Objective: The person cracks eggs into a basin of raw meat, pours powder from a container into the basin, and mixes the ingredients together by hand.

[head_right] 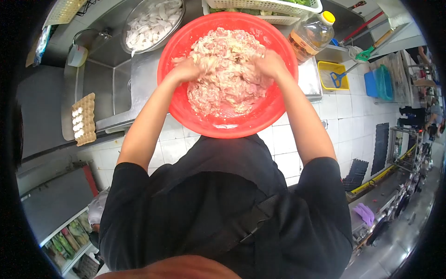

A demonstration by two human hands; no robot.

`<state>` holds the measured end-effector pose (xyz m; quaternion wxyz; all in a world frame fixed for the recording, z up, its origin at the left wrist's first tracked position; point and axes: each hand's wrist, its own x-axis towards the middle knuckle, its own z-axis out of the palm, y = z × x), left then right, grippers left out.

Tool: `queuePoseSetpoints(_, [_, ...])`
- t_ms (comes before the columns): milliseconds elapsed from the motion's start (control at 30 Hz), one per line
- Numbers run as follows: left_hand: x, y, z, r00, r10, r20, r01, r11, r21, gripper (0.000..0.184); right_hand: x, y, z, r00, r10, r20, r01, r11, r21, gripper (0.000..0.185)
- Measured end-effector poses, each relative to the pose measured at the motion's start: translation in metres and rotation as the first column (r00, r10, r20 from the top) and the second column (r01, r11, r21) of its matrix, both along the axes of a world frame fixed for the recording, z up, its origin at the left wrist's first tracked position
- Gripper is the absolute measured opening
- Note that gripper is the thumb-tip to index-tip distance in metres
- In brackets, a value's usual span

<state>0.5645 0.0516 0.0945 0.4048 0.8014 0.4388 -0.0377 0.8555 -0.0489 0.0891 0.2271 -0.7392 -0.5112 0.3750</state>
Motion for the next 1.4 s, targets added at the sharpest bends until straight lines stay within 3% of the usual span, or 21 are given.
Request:
queuePoseSetpoints(67, [-0.007, -0.013, -0.037, 0.994, 0.035, 0.101, -0.055, 0.977, 0.205, 0.065, -0.011, -0.014, -0.018, 0.995, -0.011, 0.103, -0.002, 0.992, 0.123, 0.06])
queuePoseSetpoints(133, [0.006, -0.009, -0.076, 0.943, 0.298, 0.147, -0.284, 0.953, -0.106, 0.076, -0.021, -0.004, -0.063, 0.93, -0.348, 0.121, 0.319, 0.925, 0.208, 0.093])
queuePoseSetpoints(167, [0.01, -0.003, -0.079, 0.942, 0.303, 0.141, -0.289, 0.951, -0.112, 0.076, -0.022, -0.001, -0.05, 0.827, -0.377, -0.417, 0.427, 0.904, 0.029, 0.091])
queuePoseSetpoints(233, [0.032, 0.01, -0.032, 0.905, 0.391, -0.17, -0.425, 0.86, -0.282, 0.085, -0.012, 0.027, -0.069, 0.746, -0.382, -0.545, 0.382, 0.916, -0.12, 0.084])
queuePoseSetpoints(333, [0.056, 0.006, -0.067, 0.738, 0.663, 0.126, -0.628, 0.743, -0.231, 0.083, -0.031, 0.04, -0.048, 0.363, -0.451, -0.815, 0.233, 0.891, -0.389, 0.041])
queuePoseSetpoints(400, [0.06, 0.023, -0.126, 0.648, 0.626, 0.433, -0.513, 0.78, -0.36, 0.081, -0.043, 0.04, -0.032, 0.224, -0.4, -0.889, 0.146, 0.915, -0.375, 0.044])
queuePoseSetpoints(433, [0.058, 0.021, -0.124, 0.527, 0.752, 0.396, -0.323, 0.608, -0.725, 0.075, -0.04, 0.043, -0.04, 0.22, -0.398, -0.891, 0.146, 0.916, -0.374, 0.044])
queuePoseSetpoints(500, [0.058, 0.016, -0.116, 0.437, 0.853, 0.286, -0.04, 0.336, -0.941, 0.072, -0.031, 0.052, -0.051, 0.09, -0.325, -0.941, 0.089, 0.944, -0.317, 0.043])
queuePoseSetpoints(633, [0.058, 0.005, -0.033, 0.5, 0.765, 0.405, 0.07, 0.431, -0.9, 0.065, -0.029, 0.049, -0.031, -0.089, -0.165, -0.982, 0.165, 0.97, -0.178, 0.042])
queuePoseSetpoints(667, [0.052, -0.001, -0.013, 0.488, 0.786, 0.38, 0.148, 0.355, -0.923, 0.064, -0.024, 0.044, -0.028, -0.088, -0.158, -0.984, 0.161, 0.972, -0.17, 0.042])
queuePoseSetpoints(733, [0.038, -0.006, 0.012, 0.478, 0.808, 0.344, 0.218, 0.27, -0.938, 0.063, -0.024, 0.028, -0.017, 0.254, -0.145, -0.956, 0.077, 0.989, -0.129, 0.041])
queuePoseSetpoints(767, [0.031, -0.009, 0.02, 0.674, 0.651, 0.348, 0.002, 0.47, -0.883, 0.061, -0.022, 0.014, -0.005, 0.607, -0.102, -0.788, 0.009, 0.992, -0.122, 0.049])
queuePoseSetpoints(800, [0.024, -0.008, 0.024, 0.837, 0.478, 0.268, -0.151, 0.672, -0.725, 0.059, -0.022, 0.008, 0.01, 0.606, -0.104, -0.789, 0.009, 0.992, -0.124, 0.049])
queuePoseSetpoints(867, [0.01, -0.011, 0.003, 0.858, 0.419, 0.295, -0.142, 0.747, -0.649, 0.046, -0.024, -0.009, 0.024, 0.938, 0.316, -0.139, -0.335, 0.931, -0.144, 0.047])
queuePoseSetpoints(933, [0.0, -0.023, 0.03, 0.993, -0.113, 0.042, 0.12, 0.968, -0.219, 0.053, -0.047, -0.033, 0.062, 0.881, 0.417, 0.225, -0.41, 0.909, -0.078, 0.066])
queuePoseSetpoints(1033, [-0.011, -0.073, 0.019, 0.992, -0.031, -0.122, 0.072, 0.934, 0.349, 0.083, -0.05, -0.05, 0.059, 0.918, 0.338, 0.206, -0.354, 0.934, 0.043, 0.083])
queuePoseSetpoints(1067, [-0.006, -0.067, 0.014, 0.98, -0.075, -0.185, 0.155, 0.872, 0.465, 0.091, -0.056, -0.047, 0.047, 0.768, 0.343, 0.541, -0.501, 0.848, 0.174, 0.089])
queuePoseSetpoints(1133, [0.006, -0.055, 0.008, 0.941, -0.1, -0.324, 0.303, 0.679, 0.669, 0.109, -0.064, -0.035, 0.035, 0.54, 0.238, 0.807, -0.659, 0.716, 0.23, 0.096])
queuePoseSetpoints(1200, [0.029, -0.011, 0.011, 0.797, -0.394, -0.458, 0.501, 0.855, 0.136, 0.113, -0.058, 0.008, 0.028, 0.712, 0.481, 0.512, -0.593, 0.802, 0.07, 0.1])
queuePoseSetpoints(1333, [0.04, 0.037, 0.0, 0.9, -0.241, -0.364, 0.326, 0.925, 0.194, 0.113, -0.025, 0.079, -0.028, 0.733, 0.307, 0.607, -0.603, 0.705, 0.373, 0.101])
queuePoseSetpoints(1400, [0.039, 0.054, -0.037, 0.985, -0.101, 0.139, 0.05, 0.942, 0.332, 0.114, -0.021, 0.097, -0.038, 0.936, 0.278, 0.217, -0.299, 0.951, 0.073, 0.102])
